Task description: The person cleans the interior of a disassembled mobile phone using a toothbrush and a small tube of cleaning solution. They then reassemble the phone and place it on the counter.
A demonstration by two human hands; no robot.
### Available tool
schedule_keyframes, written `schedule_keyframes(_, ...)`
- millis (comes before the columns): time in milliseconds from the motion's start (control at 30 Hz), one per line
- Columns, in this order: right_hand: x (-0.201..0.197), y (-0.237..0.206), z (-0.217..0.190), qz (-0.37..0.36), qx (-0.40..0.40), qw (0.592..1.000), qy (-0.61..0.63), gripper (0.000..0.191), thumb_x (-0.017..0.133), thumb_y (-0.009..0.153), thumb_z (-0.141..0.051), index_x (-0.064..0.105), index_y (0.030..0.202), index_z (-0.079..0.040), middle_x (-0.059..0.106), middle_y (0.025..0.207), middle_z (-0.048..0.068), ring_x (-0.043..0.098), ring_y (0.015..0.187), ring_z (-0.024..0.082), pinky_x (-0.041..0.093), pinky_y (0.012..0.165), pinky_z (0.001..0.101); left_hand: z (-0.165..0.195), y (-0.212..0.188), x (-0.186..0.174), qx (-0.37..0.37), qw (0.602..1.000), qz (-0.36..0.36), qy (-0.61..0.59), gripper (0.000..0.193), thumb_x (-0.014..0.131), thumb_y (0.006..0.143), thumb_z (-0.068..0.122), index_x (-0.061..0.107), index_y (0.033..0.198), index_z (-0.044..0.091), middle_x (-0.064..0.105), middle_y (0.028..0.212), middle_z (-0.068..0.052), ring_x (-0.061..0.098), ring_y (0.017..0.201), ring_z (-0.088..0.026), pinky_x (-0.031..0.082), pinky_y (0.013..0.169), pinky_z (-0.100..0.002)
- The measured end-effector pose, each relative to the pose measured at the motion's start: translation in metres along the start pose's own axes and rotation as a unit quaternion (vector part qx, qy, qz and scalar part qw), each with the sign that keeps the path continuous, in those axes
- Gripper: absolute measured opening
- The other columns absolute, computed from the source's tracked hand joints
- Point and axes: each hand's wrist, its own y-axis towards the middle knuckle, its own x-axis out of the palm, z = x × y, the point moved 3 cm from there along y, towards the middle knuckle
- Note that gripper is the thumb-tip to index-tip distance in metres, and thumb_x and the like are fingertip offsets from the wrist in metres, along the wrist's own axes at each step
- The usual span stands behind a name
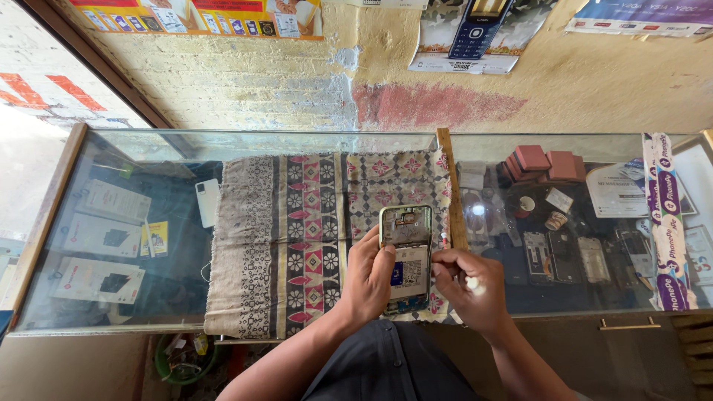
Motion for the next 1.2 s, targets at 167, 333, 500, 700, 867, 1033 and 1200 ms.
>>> schedule_keyframes(167,0.004,-0.002,-0.021,0.072,-0.144,0.977,-0.141,0.015,0.075,0.086,-0.002,0.071,0.101,0.000,0.076,0.085,0.006,0.072,0.070,0.008,0.051,0.056,0.0220,0.004,-0.001,0.000,-0.010,0.996,0.010,0.090,0.030,0.043,0.098,0.008,0.067,0.104,-0.008,0.064,0.107,-0.019,0.063,0.079,-0.029,0.051,0.069,-0.041)
schedule_keyframes(333,0.008,0.001,-0.027,0.065,-0.230,0.939,-0.249,0.020,0.082,0.079,-0.004,0.072,0.097,-0.003,0.077,0.087,0.011,0.076,0.072,0.016,0.059,0.059,0.0253,0.008,-0.001,-0.001,0.032,0.991,0.003,0.133,0.026,0.043,0.099,0.008,0.064,0.098,-0.007,0.060,0.102,-0.021,0.062,0.081,-0.035,0.050,0.071,-0.044)
schedule_keyframes(500,0.008,0.007,-0.029,0.028,-0.256,0.920,-0.295,0.021,0.083,0.080,-0.008,0.071,0.096,-0.001,0.076,0.085,0.010,0.076,0.073,0.019,0.059,0.060,0.0285,0.013,0.000,-0.003,0.056,0.985,-0.005,0.161,0.022,0.045,0.099,0.008,0.062,0.097,-0.005,0.057,0.096,-0.020,0.058,0.081,-0.037,0.047,0.071,-0.047)
schedule_keyframes(700,0.009,0.011,-0.027,0.007,-0.284,0.901,-0.329,0.022,0.082,0.079,-0.013,0.066,0.091,-0.003,0.073,0.079,0.007,0.072,0.068,0.019,0.056,0.057,0.0312,0.011,0.002,-0.003,0.023,0.986,-0.011,0.167,0.021,0.046,0.098,0.010,0.061,0.095,-0.005,0.055,0.094,-0.020,0.057,0.078,-0.038,0.047,0.070,-0.047)
schedule_keyframes(867,0.009,0.021,-0.007,-0.024,-0.183,0.949,-0.258,0.018,0.077,0.088,-0.017,0.063,0.087,-0.006,0.069,0.072,0.002,0.067,0.061,0.007,0.053,0.049,0.0242,-0.015,0.004,-0.008,0.002,0.996,0.010,0.086,0.027,0.041,0.098,0.009,0.063,0.096,-0.008,0.061,0.107,-0.018,0.062,0.084,-0.029,0.051,0.075,-0.045)
schedule_keyframes(1033,-0.009,0.023,0.014,0.045,-0.060,0.997,-0.033,0.016,0.058,0.100,-0.014,0.060,0.089,-0.003,0.066,0.076,0.001,0.050,0.060,0.000,0.043,0.052,0.0213,-0.079,0.002,-0.017,-0.154,0.981,0.035,-0.109,0.028,0.038,0.101,0.017,0.062,0.103,0.001,0.067,0.091,-0.012,0.061,0.074,-0.019,0.055,0.069,-0.036)
schedule_keyframes(1200,-0.014,0.016,0.026,0.037,-0.040,0.997,0.047,0.026,0.050,0.106,-0.015,0.058,0.085,-0.003,0.063,0.072,0.001,0.049,0.061,0.001,0.042,0.055,0.0208,-0.116,-0.005,-0.019,-0.196,0.884,0.124,-0.407,0.019,0.051,0.107,0.018,0.055,0.098,0.002,0.057,0.084,-0.003,0.059,0.071,-0.010,0.054,0.065,-0.029)
